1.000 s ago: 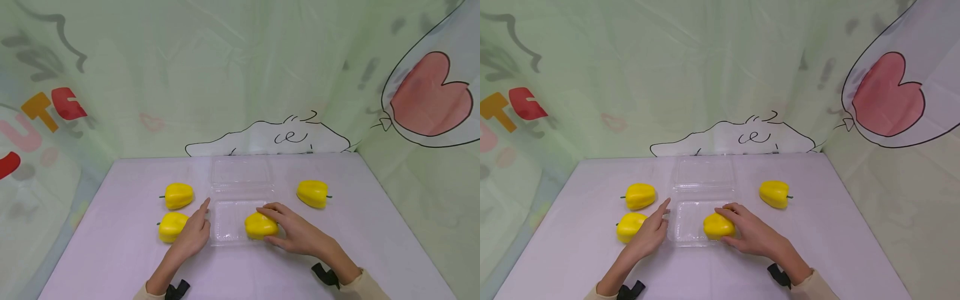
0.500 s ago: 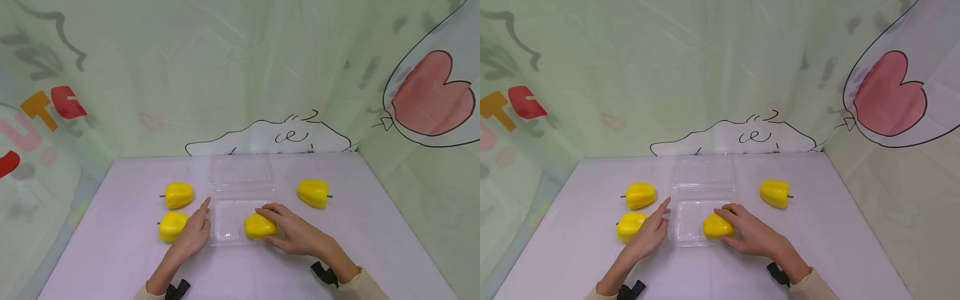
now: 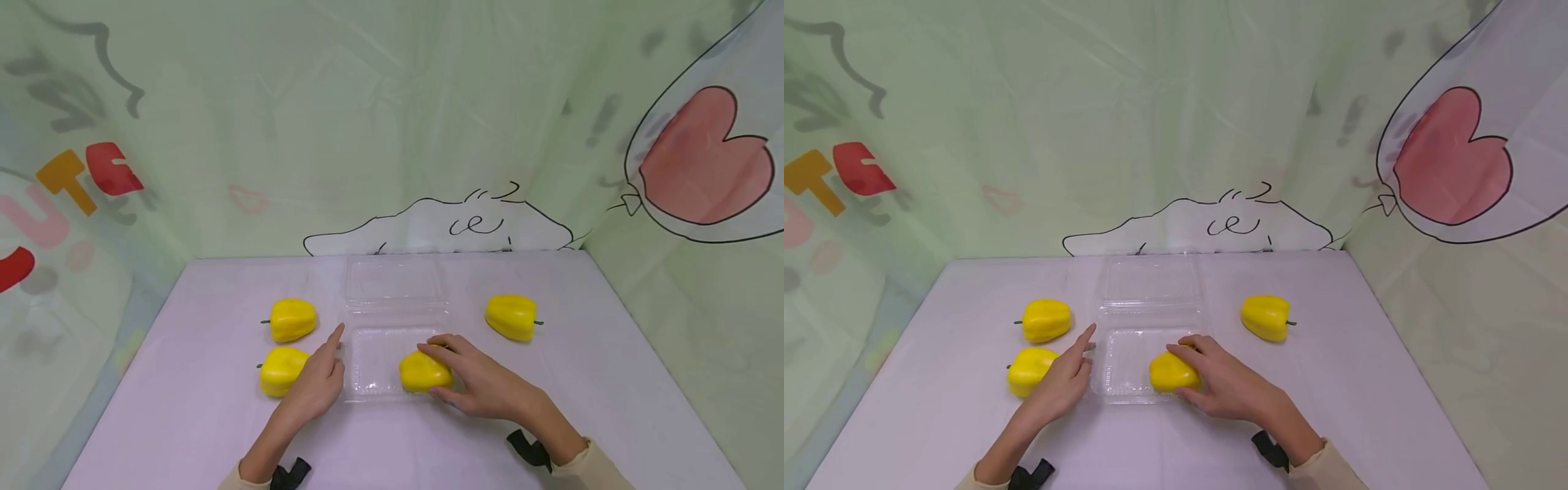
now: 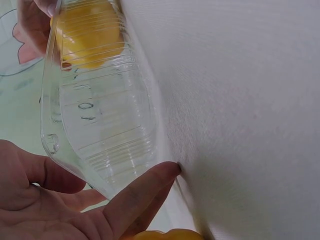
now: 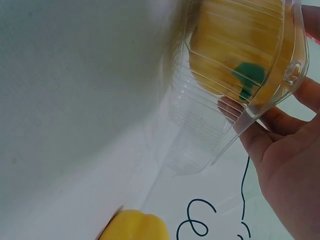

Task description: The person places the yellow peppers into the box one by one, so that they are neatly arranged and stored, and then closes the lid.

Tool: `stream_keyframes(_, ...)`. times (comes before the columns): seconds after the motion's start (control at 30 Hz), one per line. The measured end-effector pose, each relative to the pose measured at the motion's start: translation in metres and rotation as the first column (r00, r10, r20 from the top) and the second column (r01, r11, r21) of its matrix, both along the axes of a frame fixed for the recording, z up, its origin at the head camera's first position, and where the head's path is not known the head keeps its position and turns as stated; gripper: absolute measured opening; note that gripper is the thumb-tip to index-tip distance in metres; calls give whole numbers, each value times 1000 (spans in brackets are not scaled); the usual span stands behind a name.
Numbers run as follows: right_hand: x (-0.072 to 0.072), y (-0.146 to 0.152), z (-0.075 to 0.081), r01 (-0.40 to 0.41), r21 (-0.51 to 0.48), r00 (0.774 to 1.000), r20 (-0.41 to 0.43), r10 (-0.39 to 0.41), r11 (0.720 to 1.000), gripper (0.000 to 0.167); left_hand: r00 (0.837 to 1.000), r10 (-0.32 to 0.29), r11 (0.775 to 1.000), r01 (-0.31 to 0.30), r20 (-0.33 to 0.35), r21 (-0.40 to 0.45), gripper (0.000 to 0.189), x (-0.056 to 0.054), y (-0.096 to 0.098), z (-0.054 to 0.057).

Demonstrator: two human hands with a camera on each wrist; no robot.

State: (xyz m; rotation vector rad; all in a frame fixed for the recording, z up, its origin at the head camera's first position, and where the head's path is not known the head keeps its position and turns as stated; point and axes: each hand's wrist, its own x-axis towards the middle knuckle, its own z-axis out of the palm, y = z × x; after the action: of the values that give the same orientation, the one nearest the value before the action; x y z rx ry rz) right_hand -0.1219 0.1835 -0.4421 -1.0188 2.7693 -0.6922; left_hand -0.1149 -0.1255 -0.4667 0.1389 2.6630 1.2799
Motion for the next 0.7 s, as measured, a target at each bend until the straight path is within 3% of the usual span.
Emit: stream_keyframes(0.7,1,1,2,18,-20,1000,-2,-18,1000,64,1000,-5,1000,4,24,27,61,2,-2,3)
